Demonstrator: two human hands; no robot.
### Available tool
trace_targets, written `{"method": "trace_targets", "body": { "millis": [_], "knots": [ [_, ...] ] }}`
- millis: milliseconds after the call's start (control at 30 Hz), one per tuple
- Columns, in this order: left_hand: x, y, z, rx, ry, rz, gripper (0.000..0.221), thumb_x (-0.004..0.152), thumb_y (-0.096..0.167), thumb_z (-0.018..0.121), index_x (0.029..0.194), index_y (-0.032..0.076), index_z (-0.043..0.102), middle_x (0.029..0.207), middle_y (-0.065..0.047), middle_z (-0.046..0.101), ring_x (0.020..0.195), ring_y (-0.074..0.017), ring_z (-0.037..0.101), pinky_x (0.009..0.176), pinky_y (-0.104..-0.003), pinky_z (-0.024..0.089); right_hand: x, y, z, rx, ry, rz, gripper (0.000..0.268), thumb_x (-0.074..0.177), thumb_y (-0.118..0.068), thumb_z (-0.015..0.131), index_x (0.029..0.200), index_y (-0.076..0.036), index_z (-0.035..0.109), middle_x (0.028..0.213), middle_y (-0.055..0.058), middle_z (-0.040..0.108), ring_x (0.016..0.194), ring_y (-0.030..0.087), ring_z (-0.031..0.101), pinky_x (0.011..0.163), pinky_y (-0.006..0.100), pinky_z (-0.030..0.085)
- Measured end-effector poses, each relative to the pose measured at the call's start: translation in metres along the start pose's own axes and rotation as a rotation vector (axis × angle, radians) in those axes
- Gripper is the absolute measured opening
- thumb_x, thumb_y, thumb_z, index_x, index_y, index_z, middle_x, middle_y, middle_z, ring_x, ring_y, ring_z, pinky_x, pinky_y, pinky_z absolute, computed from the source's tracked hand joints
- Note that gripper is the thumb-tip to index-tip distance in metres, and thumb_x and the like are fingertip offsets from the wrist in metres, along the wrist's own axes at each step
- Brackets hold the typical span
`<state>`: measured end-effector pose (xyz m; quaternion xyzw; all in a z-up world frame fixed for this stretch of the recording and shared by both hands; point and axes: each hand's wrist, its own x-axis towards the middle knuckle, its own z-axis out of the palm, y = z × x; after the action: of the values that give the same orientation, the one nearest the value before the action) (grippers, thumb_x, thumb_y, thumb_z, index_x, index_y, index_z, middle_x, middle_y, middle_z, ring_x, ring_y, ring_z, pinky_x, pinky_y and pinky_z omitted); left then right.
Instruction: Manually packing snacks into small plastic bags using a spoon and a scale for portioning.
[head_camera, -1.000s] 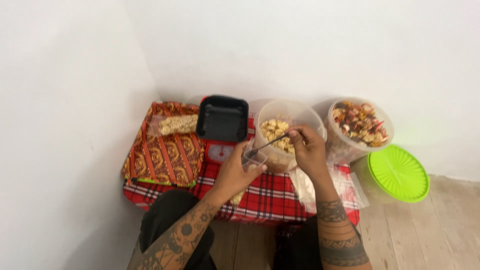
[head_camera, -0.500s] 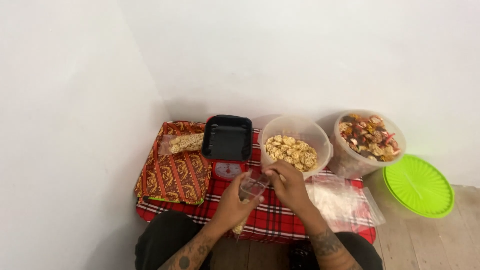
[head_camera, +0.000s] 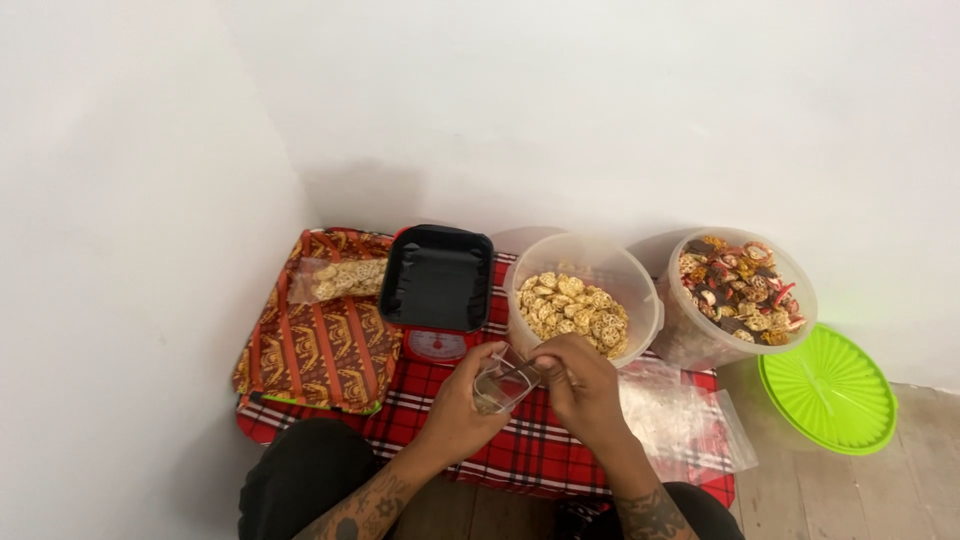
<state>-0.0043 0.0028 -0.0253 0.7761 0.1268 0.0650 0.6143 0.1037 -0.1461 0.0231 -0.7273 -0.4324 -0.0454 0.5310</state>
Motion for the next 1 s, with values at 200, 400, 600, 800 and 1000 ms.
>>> {"method": "trace_targets", "body": {
  "millis": [200, 400, 600, 800, 1000],
  "knots": [
    [0.002, 0.008, -0.010, -0.094, 0.081, 0.052, 0.087, 0.061, -0.008, 0.066, 0.143, 0.012, 0.045, 0.123, -0.016, 0.062, 0.110, -0.0280, 0.071, 0.080, -0.034, 0.062, -0.003, 0.015, 0.012, 0.122, -0.101, 0.062, 0.009, 0.091, -0.007, 0.069, 0.095, -0.010, 0.076, 0.085, 0.002, 0.068, 0.073, 0.012, 0.057, 0.064, 0.023, 0.047],
    [0.005, 0.011, -0.015, -0.041, 0.208, 0.085, 0.077, 0.066, 0.006, 0.077, 0.140, 0.007, 0.055, 0.112, -0.029, 0.064, 0.107, -0.0516, 0.065, 0.086, -0.055, 0.056, -0.007, 0.038, 0.015, 0.115, 0.044, -0.073, 0.014, 0.096, -0.012, 0.067, 0.090, -0.007, 0.079, 0.079, 0.010, 0.072, 0.072, 0.029, 0.071, 0.073, 0.040, 0.058],
    [0.005, 0.013, -0.016, -0.079, 0.218, 0.072, 0.078, 0.062, 0.005, 0.074, 0.137, 0.009, 0.057, 0.107, -0.023, 0.069, 0.102, -0.0427, 0.070, 0.086, -0.049, 0.057, -0.011, 0.040, 0.018, 0.192, 0.214, 0.014, 0.036, 0.109, -0.022, 0.054, 0.085, -0.005, 0.075, 0.075, 0.008, 0.072, 0.072, 0.017, 0.067, 0.076, 0.033, 0.054],
    [0.002, 0.024, -0.029, -0.045, 0.169, -0.106, 0.077, 0.066, 0.006, 0.070, 0.140, 0.007, 0.051, 0.115, -0.028, 0.066, 0.111, -0.0519, 0.065, 0.091, -0.058, 0.054, -0.005, 0.044, 0.024, 0.222, 0.126, -0.008, 0.020, 0.097, -0.019, 0.068, 0.086, -0.005, 0.078, 0.078, 0.012, 0.073, 0.068, 0.025, 0.067, 0.071, 0.038, 0.054],
    [-0.004, 0.023, -0.032, -0.052, 0.157, -0.057, 0.077, 0.066, 0.001, 0.071, 0.140, 0.002, 0.050, 0.109, -0.028, 0.065, 0.108, -0.0497, 0.066, 0.088, -0.055, 0.056, 0.000, 0.072, -0.026, 0.203, 0.605, 0.145, 0.027, 0.113, -0.022, 0.055, 0.093, -0.007, 0.064, 0.080, 0.008, 0.065, 0.065, 0.013, 0.054, 0.065, 0.026, 0.046]
  ]
}}
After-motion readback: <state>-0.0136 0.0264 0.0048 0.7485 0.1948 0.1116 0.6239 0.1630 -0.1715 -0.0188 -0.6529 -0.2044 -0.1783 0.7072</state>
